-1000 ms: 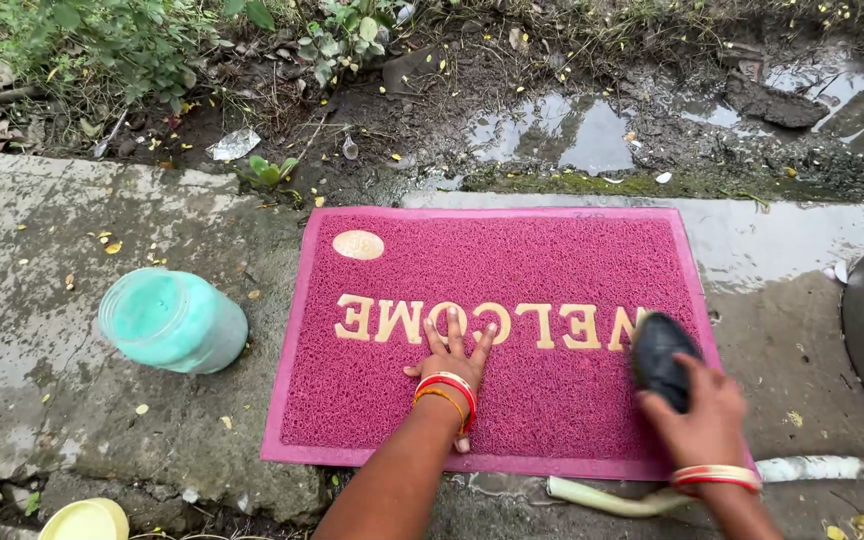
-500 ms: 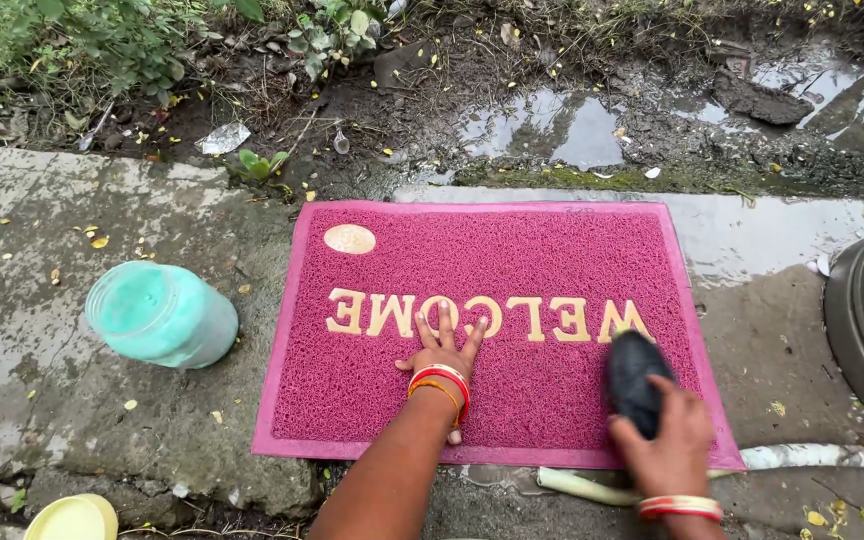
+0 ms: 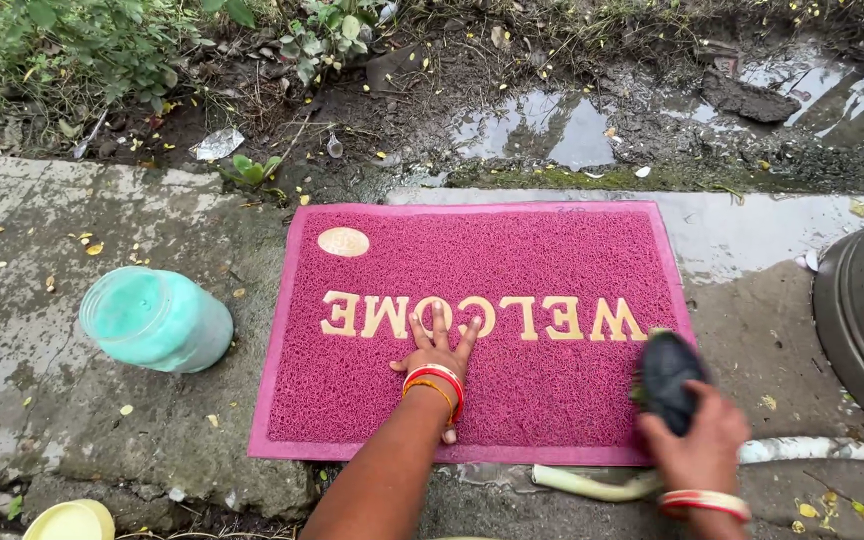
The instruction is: Cleaning a pink welcome doormat using a scrub brush and water in an outdoor setting.
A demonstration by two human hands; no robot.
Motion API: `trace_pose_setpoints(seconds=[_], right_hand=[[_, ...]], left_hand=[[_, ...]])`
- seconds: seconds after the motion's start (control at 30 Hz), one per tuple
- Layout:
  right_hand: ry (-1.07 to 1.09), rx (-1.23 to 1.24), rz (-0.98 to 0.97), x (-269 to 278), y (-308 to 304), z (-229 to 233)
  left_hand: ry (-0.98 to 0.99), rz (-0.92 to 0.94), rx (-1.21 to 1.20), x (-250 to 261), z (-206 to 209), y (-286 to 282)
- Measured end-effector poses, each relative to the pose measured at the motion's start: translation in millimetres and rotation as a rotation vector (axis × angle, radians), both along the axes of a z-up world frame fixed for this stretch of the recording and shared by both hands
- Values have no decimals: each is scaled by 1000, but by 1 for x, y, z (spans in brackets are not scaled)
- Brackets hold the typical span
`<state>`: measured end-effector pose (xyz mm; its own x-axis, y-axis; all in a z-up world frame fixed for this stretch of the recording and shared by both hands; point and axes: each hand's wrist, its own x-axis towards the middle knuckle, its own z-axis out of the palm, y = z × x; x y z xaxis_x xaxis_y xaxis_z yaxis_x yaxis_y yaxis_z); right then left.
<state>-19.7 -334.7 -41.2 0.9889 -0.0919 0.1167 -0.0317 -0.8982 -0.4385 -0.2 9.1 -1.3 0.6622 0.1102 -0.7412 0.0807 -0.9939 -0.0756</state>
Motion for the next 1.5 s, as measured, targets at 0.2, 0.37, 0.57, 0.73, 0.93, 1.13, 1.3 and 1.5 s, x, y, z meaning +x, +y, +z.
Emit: trace_pose_setpoints(seconds=[0.2,0.37,0.57,0.73,0.93,1.13,1.3,1.5], right_hand=[[-17,72,-29,-15,55,4],[17,202,238,-48,134,28],[-28,61,-75,9,-2,3],[12,15,-113,-14,70,9],[24,259,403,-39,135,44],[-14,-69,-112,29,-6,10],[-71,61,130,-16,120,12],[-58,124,284,-1,101,14]], left_hand=[[25,32,3,2,13,-4],[43,33,-10,-7,38,-6],[-13,-4,25,-2,4,1],[76,5,21,2,32,-6],[90,-33,28,-5,23,-4],[-18,-36,54,-5,-8,-1],[63,-29,22,-5,30,-3],[-10,-22,17,-7,22,-2]])
